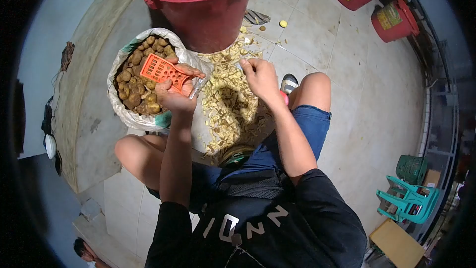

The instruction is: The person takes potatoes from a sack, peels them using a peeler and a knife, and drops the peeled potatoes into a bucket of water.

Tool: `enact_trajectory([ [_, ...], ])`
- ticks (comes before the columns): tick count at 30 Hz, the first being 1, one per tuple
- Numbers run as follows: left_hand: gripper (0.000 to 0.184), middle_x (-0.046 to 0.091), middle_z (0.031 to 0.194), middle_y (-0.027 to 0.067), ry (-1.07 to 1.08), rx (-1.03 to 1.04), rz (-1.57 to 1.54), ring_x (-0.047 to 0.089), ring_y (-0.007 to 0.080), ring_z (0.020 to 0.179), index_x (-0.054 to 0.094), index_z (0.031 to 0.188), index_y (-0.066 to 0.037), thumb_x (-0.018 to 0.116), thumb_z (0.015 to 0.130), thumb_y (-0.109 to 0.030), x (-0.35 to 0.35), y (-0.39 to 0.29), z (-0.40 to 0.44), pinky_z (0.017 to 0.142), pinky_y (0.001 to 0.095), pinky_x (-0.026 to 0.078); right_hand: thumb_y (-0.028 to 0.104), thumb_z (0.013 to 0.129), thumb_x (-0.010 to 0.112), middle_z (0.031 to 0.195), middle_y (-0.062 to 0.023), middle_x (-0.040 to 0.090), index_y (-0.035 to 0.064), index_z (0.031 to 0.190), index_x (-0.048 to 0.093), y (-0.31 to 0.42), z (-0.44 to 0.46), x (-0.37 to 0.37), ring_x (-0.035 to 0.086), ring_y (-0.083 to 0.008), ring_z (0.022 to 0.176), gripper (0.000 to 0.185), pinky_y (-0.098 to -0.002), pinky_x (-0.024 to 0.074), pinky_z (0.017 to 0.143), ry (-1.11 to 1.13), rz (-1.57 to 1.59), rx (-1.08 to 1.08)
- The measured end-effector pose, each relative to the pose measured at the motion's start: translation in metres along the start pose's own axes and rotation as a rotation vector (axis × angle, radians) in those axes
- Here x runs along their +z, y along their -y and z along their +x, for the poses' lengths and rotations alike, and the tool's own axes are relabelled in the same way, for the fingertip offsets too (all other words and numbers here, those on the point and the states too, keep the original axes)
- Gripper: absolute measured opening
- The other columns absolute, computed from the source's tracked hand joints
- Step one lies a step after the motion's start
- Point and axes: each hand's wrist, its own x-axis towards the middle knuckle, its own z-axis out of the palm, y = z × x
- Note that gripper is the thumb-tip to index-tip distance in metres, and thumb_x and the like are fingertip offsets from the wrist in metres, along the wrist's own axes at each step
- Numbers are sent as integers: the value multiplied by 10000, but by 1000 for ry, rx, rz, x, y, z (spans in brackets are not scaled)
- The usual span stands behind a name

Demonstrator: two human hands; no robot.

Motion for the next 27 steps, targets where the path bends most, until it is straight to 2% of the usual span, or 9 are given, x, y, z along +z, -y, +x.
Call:
enact_trajectory([
  [3,505,571,747,151,18,3,49,590,266,700,485,1098,25,431,733,-320,4,-3,-1,675,439,543,329,940,582,518,-151,444,-43,711,571,-16,5,-19,443,-187,497,437,-385,390,521,143,-115,19],
  [5,503,567,742,147,18,-1,58,589,259,694,491,1090,28,433,731,-320,5,-3,-1,670,426,546,353,947,591,535,-29,461,-36,685,562,-33,7,-24,398,-109,533,470,-322,368,499,206,-86,27],
  [11,452,606,754,161,57,-68,201,624,285,704,488,1134,43,377,811,-253,-10,-2,3,664,424,552,214,902,671,674,1,581,13,936,633,-46,2,-55,500,-91,589,208,-290,431,541,455,29,193],
  [13,424,606,735,149,102,-412,348,625,268,661,506,1126,52,342,846,-221,-19,0,4,633,385,553,129,859,707,711,-17,606,8,947,630,-64,2,-64,535,-81,627,168,-284,455,549,601,-151,-34],
  [17,356,606,711,152,184,-793,537,616,258,571,556,1066,56,379,845,-159,-34,9,0,546,346,540,68,825,721,720,-19,618,-8,984,613,-43,11,-67,569,-77,691,207,-277,475,628,431,-216,63],
  [19,305,614,711,135,211,-864,605,629,234,556,578,1029,52,402,840,-111,-37,17,-3,511,317,530,106,817,738,720,-12,609,-1,1004,611,2,10,-52,555,-82,699,250,-271,462,645,379,47,258],
  [21,286,627,715,117,417,-987,598,642,207,558,591,1014,48,412,841,-92,-37,22,-6,500,293,525,228,783,768,756,-109,617,16,1088,618,6,18,-35,602,-189,723,401,-343,485,680,405,17,-98],
  [25,282,641,719,104,556,-1075,563,643,188,551,603,1013,41,432,896,-149,-34,23,-6,490,276,525,238,785,763,896,-177,651,28,1115,602,8,12,-5,619,-311,798,423,-384,484,736,500,7,-357],
  [27,283,650,762,111,564,-1116,537,651,184,577,605,1027,34,469,910,-184,-41,27,-1,492,276,527,192,818,727,918,-186,659,30,1100,608,6,11,-5,631,-314,818,347,-381,489,752,638,43,-250],
])
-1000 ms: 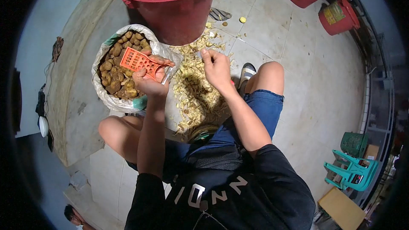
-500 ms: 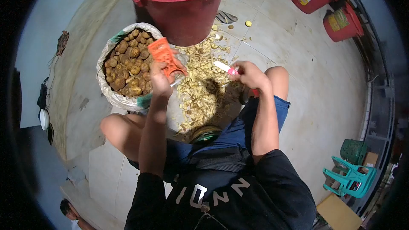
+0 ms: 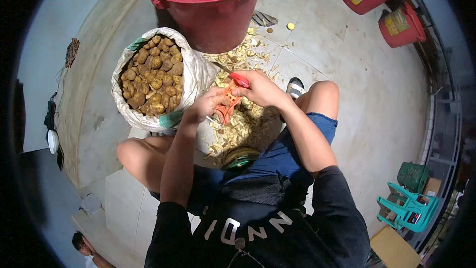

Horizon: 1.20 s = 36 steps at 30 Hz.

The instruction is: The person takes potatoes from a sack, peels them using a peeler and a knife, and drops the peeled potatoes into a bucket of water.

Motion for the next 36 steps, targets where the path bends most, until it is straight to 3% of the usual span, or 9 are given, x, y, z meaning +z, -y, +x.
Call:
enact_trajectory([
  [2,275,647,801,108,-134,131,-50,660,171,637,608,1048,26,501,906,-183,-7,-1,4,500,272,530,171,820,719,894,-186,656,32,1087,613,-13,3,-6,629,-315,808,319,-379,488,748,-51,-8,39],
  [3,278,635,820,98,-23,481,37,658,154,689,597,1096,26,522,903,-160,-36,16,10,521,262,527,151,823,711,871,-185,653,34,1074,618,-20,2,-10,626,-316,797,293,-377,487,743,-106,-23,80],
  [4,296,621,796,84,-295,74,32,645,145,710,592,1128,22,533,889,-144,-49,-4,6,555,252,519,125,815,707,828,-194,637,25,1029,616,-17,0,-18,610,-330,762,253,-386,477,714,-169,-1,72],
  [5,286,617,789,82,-455,351,-12,612,135,657,595,1123,21,530,896,-140,-76,20,4,543,250,499,115,809,708,822,-202,631,18,1012,610,-22,-1,-23,600,-339,751,246,-392,473,702,-185,-25,105],
  [7,259,569,687,21,-981,213,317,552,84,590,615,1024,30,539,812,-97,-119,3,-2,509,221,445,105,804,710,817,-209,624,11,995,603,-29,-1,-36,590,-348,740,238,-397,468,691,-205,-53,138],
  [12,233,691,852,194,-1651,30,799,648,370,798,682,941,-12,607,766,-146,-249,21,-31,787,420,504,105,749,763,792,-201,623,13,965,591,-22,5,-40,572,-372,712,291,-399,463,670,-213,-137,289],
  [20,603,347,1468,197,-1371,-339,1191,330,373,1344,454,1357,-49,633,812,-236,-332,-7,-42,1095,451,327,157,734,781,818,-213,627,25,964,559,-28,36,-30,587,-428,805,346,-472,446,678,-153,-263,356],
  [29,720,516,1329,258,-1306,-335,779,447,388,1269,563,1248,17,350,871,-558,-416,-24,-12,1057,473,314,182,763,766,838,-196,634,36,1006,594,-45,52,-25,617,-400,809,332,-460,478,702,-124,-327,400],
  [36,774,492,1389,210,-1089,-368,703,428,335,1314,533,1323,-21,404,858,-627,-426,-60,-13,1080,402,297,200,782,756,868,-191,636,45,1003,597,-42,56,-19,620,-398,807,314,-467,486,702,-117,-338,385],
])
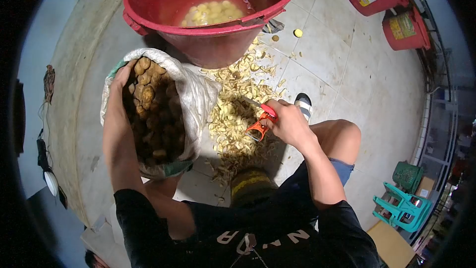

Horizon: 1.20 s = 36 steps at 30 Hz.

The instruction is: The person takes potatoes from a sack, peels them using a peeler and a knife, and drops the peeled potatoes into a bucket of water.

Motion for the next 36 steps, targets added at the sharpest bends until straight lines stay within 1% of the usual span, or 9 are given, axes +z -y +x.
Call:
enact_trajectory([
  [8,886,473,1419,163,401,-149,101,470,293,1284,540,1343,-86,586,692,-685,-10,-49,-5,1068,403,354,221,808,732,877,-180,621,57,992,581,5,5,-1,620,-404,821,289,-475,492,714,60,1,48],
  [12,789,587,1296,125,182,-24,158,558,270,1160,633,1224,-81,592,704,-673,12,-14,39,1005,405,406,221,811,729,881,-180,619,57,984,577,6,8,-2,618,-406,821,283,-479,491,708,47,-20,32],
  [15,521,680,1101,73,512,-149,-103,636,207,955,671,1103,-94,601,781,-498,0,-16,37,881,350,472,223,813,727,882,-181,618,52,973,571,6,7,-5,617,-407,825,282,-481,489,703,43,0,38],
  [18,700,632,1220,108,530,-140,32,594,240,1092,665,1167,-108,658,667,-599,2,-15,37,950,393,442,220,815,723,885,-183,616,46,965,566,6,9,-5,614,-410,827,278,-483,487,702,46,8,30],
  [22,613,648,1178,117,495,-215,-155,612,245,1013,682,1122,-107,659,696,-549,8,-13,26,888,376,465,228,816,723,859,-194,611,40,957,565,6,7,-3,607,-418,835,283,-487,485,706,48,10,19],
  [23,455,694,975,75,428,-190,-271,627,214,789,682,996,-72,605,777,-464,3,-26,3,774,339,491,230,816,723,850,-198,609,38,956,566,6,7,-3,605,-421,836,284,-487,486,707,40,8,15],
  [28,441,690,955,62,513,-302,-384,624,207,785,684,998,-77,617,757,-439,5,-35,2,769,333,488,231,816,722,830,-205,609,34,953,560,7,6,1,602,-428,837,289,-490,484,708,64,3,18],
  [30,481,687,968,68,238,-26,44,619,210,806,684,1030,-74,631,729,-445,12,-39,-2,770,337,481,231,815,722,827,-207,609,30,950,558,5,7,-1,602,-429,835,292,-491,483,708,52,0,5],
  [36,513,679,1047,68,312,-105,146,613,212,911,681,1060,-94,679,675,-433,3,-60,-14,834,350,471,189,799,746,884,-182,619,20,1012,599,7,8,-1,613,-391,817,308,-435,486,703,96,-28,14],
])
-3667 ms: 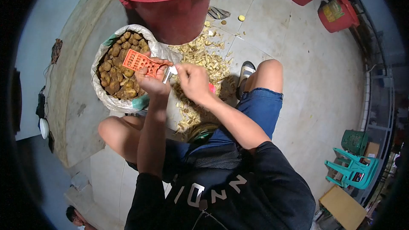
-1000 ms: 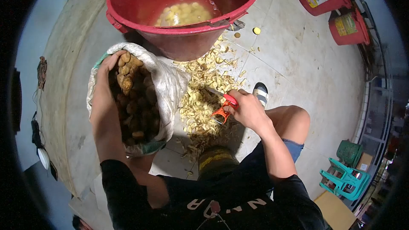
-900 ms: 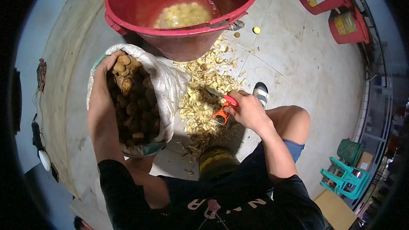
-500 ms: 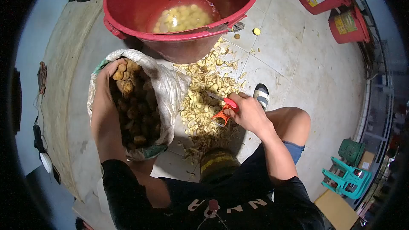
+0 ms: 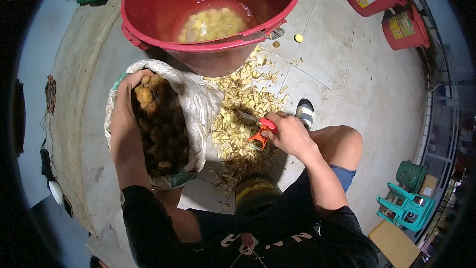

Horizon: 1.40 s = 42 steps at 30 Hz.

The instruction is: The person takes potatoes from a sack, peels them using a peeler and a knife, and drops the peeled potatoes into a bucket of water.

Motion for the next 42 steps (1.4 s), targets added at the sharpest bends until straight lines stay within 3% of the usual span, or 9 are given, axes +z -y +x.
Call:
enact_trajectory([
  [3,505,686,1042,71,282,-54,-224,629,212,908,701,1007,-121,755,609,-427,4,11,33,834,347,483,228,809,726,807,-206,607,29,940,563,0,2,2,602,-420,817,289,-494,478,697,-71,38,-55],
  [8,529,683,1061,86,292,-123,-58,632,233,938,692,1063,-113,726,641,-430,-3,-3,-12,854,362,489,236,808,729,813,-205,617,27,947,569,5,6,4,604,-426,795,298,-485,481,695,-47,36,-62],
  [12,520,684,1082,112,281,351,165,632,263,968,664,1140,-127,674,692,-389,14,26,19,864,362,489,241,812,726,829,-209,623,26,960,578,8,8,-1,610,-423,801,300,-481,483,696,-15,19,-29],
  [14,504,675,1089,150,61,541,660,635,296,978,650,1167,-123,671,724,-364,25,21,-3,876,379,484,242,813,724,830,-210,623,28,965,580,8,7,-1,611,-421,804,299,-481,483,697,-8,17,-40],
  [15,500,668,1089,169,268,620,518,622,328,1018,636,1179,-106,673,750,-361,27,25,-4,896,401,482,242,813,725,833,-212,622,29,967,581,7,8,-1,613,-422,807,299,-481,483,697,-11,26,-35],
  [19,541,654,1114,166,226,361,475,593,339,1078,627,1180,-95,713,727,-379,45,5,-115,928,411,476,245,814,724,841,-216,623,32,975,582,5,4,0,615,-424,819,302,-481,482,697,-39,42,-34],
  [26,754,500,1233,182,-194,544,541,554,415,1084,506,1310,-138,816,640,-289,77,48,-200,936,443,475,230,809,726,858,-224,624,21,979,578,6,-11,-3,609,-431,824,308,-476,481,704,-47,52,-110],
  [33,824,134,1504,293,-290,391,550,326,509,1293,365,1426,-279,751,698,-254,138,62,-264,939,517,473,203,798,737,861,-209,611,6,1000,585,4,-28,-7,584,-410,812,321,-450,458,703,-79,90,-123],
  [42,583,393,1402,245,-281,575,205,427,372,1280,549,1294,-128,718,739,-182,96,78,-213,1019,437,416,198,805,718,875,-201,624,23,977,584,0,-32,-12,606,-417,836,279,-466,478,732,-100,93,-116],
])
